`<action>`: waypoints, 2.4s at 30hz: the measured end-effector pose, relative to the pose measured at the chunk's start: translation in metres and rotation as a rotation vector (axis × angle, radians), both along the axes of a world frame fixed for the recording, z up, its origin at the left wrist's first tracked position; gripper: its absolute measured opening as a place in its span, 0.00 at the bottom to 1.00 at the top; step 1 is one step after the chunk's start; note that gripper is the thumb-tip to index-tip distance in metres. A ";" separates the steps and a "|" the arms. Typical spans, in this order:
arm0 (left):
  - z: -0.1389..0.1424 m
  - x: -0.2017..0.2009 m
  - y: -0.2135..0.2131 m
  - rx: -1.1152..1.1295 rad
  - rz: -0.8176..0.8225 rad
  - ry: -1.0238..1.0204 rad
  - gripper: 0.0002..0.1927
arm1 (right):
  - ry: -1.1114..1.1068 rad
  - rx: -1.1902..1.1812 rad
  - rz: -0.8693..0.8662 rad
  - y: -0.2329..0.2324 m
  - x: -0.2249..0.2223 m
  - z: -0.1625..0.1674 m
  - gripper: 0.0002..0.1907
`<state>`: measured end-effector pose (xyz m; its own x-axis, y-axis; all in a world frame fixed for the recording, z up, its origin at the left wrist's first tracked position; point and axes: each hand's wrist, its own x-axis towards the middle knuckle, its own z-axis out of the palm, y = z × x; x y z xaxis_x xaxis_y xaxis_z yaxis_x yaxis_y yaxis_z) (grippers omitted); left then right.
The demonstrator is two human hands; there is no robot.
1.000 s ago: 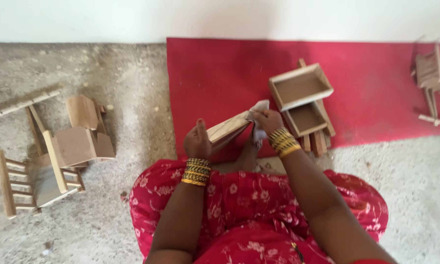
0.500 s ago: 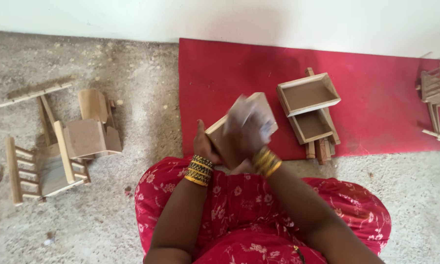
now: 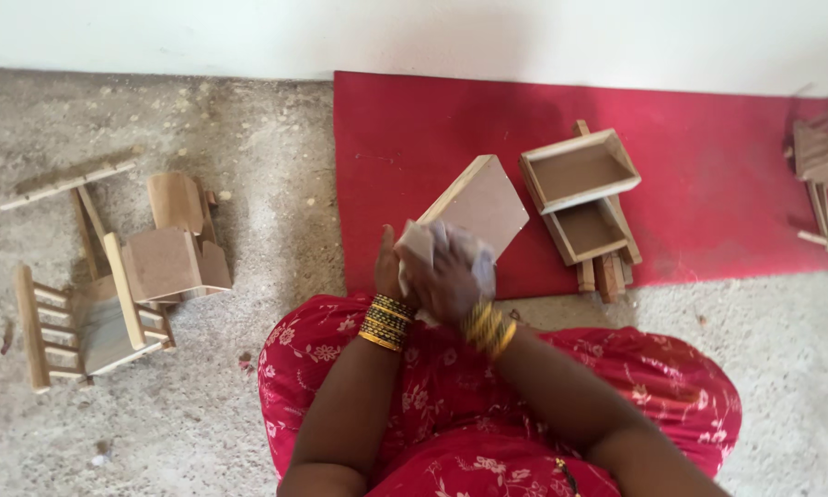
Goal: The person sits on the floor and wipes small wooden furniture parts, including box frames, panels, chair pieces and slats, one at a time with a cloth, turning each piece over to wipe its sides and setting it on the mat.
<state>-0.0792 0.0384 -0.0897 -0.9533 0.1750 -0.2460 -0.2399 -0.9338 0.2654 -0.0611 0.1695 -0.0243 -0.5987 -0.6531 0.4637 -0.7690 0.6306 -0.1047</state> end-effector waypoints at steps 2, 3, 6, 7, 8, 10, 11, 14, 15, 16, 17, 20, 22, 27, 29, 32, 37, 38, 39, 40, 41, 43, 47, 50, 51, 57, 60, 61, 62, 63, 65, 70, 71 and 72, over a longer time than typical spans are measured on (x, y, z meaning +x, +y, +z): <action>0.011 0.002 0.006 0.021 -0.047 -0.014 0.41 | 0.051 -0.124 0.013 -0.001 -0.031 0.003 0.24; 0.019 0.002 0.008 0.034 -0.067 -0.018 0.39 | 0.092 -0.210 0.012 -0.001 -0.046 0.002 0.23; 0.042 0.007 0.009 -0.135 -0.100 -0.157 0.38 | -0.064 -0.442 -0.398 0.028 -0.103 0.007 0.29; 0.047 0.007 0.008 -0.224 -0.105 -0.195 0.37 | -0.172 -0.516 -0.492 0.041 -0.116 0.010 0.36; 0.050 0.007 0.007 -0.312 -0.114 -0.238 0.36 | -0.254 -0.557 -0.592 0.054 -0.128 0.013 0.35; 0.049 0.004 0.005 -0.309 -0.104 -0.276 0.32 | -0.427 -0.608 -0.805 0.077 -0.145 0.019 0.34; 0.044 0.002 0.003 -0.218 -0.084 -0.272 0.30 | -0.532 -0.627 -0.895 0.084 -0.152 0.024 0.33; 0.021 -0.003 -0.005 -0.129 0.005 -0.115 0.24 | -1.035 -1.107 -0.784 0.109 -0.154 0.028 0.31; 0.014 -0.005 -0.005 -0.130 0.041 -0.038 0.23 | -1.186 -1.288 -0.719 0.115 -0.151 0.026 0.30; 0.008 -0.006 -0.005 -0.321 0.176 0.066 0.23 | -1.233 -1.408 -0.638 0.120 -0.145 0.023 0.30; 0.003 -0.005 -0.005 -0.513 0.314 0.172 0.27 | -1.288 -1.521 -0.551 0.124 -0.139 0.020 0.29; 0.000 -0.006 -0.012 -1.272 0.511 0.473 0.14 | -1.318 -1.768 -0.326 0.135 -0.113 0.009 0.28; 0.004 -0.009 -0.016 -1.103 0.317 0.296 0.15 | -1.265 -1.842 -0.258 0.139 -0.101 0.004 0.27; 0.016 -0.019 -0.017 -0.471 -0.156 0.001 0.47 | -1.108 -1.948 -0.190 0.160 -0.079 0.004 0.26; 0.016 -0.016 -0.015 -0.552 -0.151 0.074 0.48 | -1.061 -1.943 -0.186 0.171 -0.074 0.004 0.26; 0.017 -0.013 -0.013 -0.717 -0.133 0.182 0.48 | -1.050 -1.860 -0.258 0.173 -0.068 -0.004 0.26; 0.023 -0.012 -0.011 -0.817 -0.089 0.391 0.47 | -1.230 -1.187 -0.672 0.096 -0.033 -0.026 0.28; 0.025 -0.011 -0.011 -0.832 -0.096 0.388 0.47 | -1.251 -1.001 -0.698 0.075 -0.022 -0.027 0.28; 0.026 -0.010 -0.011 -0.845 -0.105 0.382 0.47 | -1.230 -0.825 -0.688 0.057 -0.011 -0.027 0.29; 0.027 -0.008 -0.011 -0.850 -0.103 0.401 0.47 | -1.125 -0.684 -0.618 0.046 -0.002 -0.023 0.25; 0.028 -0.007 -0.012 -0.855 -0.106 0.417 0.47 | -1.021 -0.546 -0.551 0.037 0.007 -0.021 0.25; 0.030 -0.001 -0.012 -0.831 -0.116 0.444 0.47 | -0.766 -0.368 -0.408 0.027 0.013 -0.018 0.27; 0.037 0.004 -0.011 -0.852 -0.144 0.393 0.46 | -0.488 -0.352 -0.317 0.047 -0.007 -0.030 0.20; 0.042 0.005 -0.009 -0.822 -0.134 0.377 0.44 | -0.474 -0.326 -0.531 0.076 -0.020 -0.052 0.15; 0.043 0.005 -0.009 -0.785 -0.126 0.391 0.43 | -0.456 -0.293 -0.627 0.085 -0.021 -0.058 0.14; 0.044 0.003 -0.006 -0.770 -0.128 0.384 0.44 | -0.663 -0.383 -0.748 0.089 -0.019 -0.050 0.14; 0.040 0.004 -0.009 -0.828 -0.118 0.419 0.45 | -0.631 -0.510 -0.678 0.059 -0.021 -0.027 0.11; 0.039 0.004 -0.010 -0.815 -0.118 0.439 0.45 | -0.623 -0.506 -0.623 0.047 -0.018 -0.021 0.10; 0.037 0.004 -0.010 -0.799 -0.118 0.457 0.44 | -0.615 -0.499 -0.569 0.038 -0.013 -0.015 0.10; 0.035 0.004 -0.009 -0.781 -0.119 0.475 0.44 | -0.607 -0.490 -0.516 0.030 -0.007 -0.011 0.09; 0.030 0.003 -0.005 -0.774 -0.067 0.512 0.38 | -0.717 -0.544 -0.402 0.022 0.007 -0.008 0.10; 0.019 0.007 0.002 -0.756 -0.065 0.481 0.33 | -0.933 -0.282 -0.200 0.047 0.020 -0.018 0.09; 0.018 0.007 0.004 -0.730 -0.088 0.482 0.33 | -1.002 -0.259 -0.169 0.059 0.015 -0.020 0.10; 0.018 0.008 0.004 -0.705 -0.109 0.483 0.32 | -1.072 -0.234 -0.136 0.072 0.010 -0.022 0.11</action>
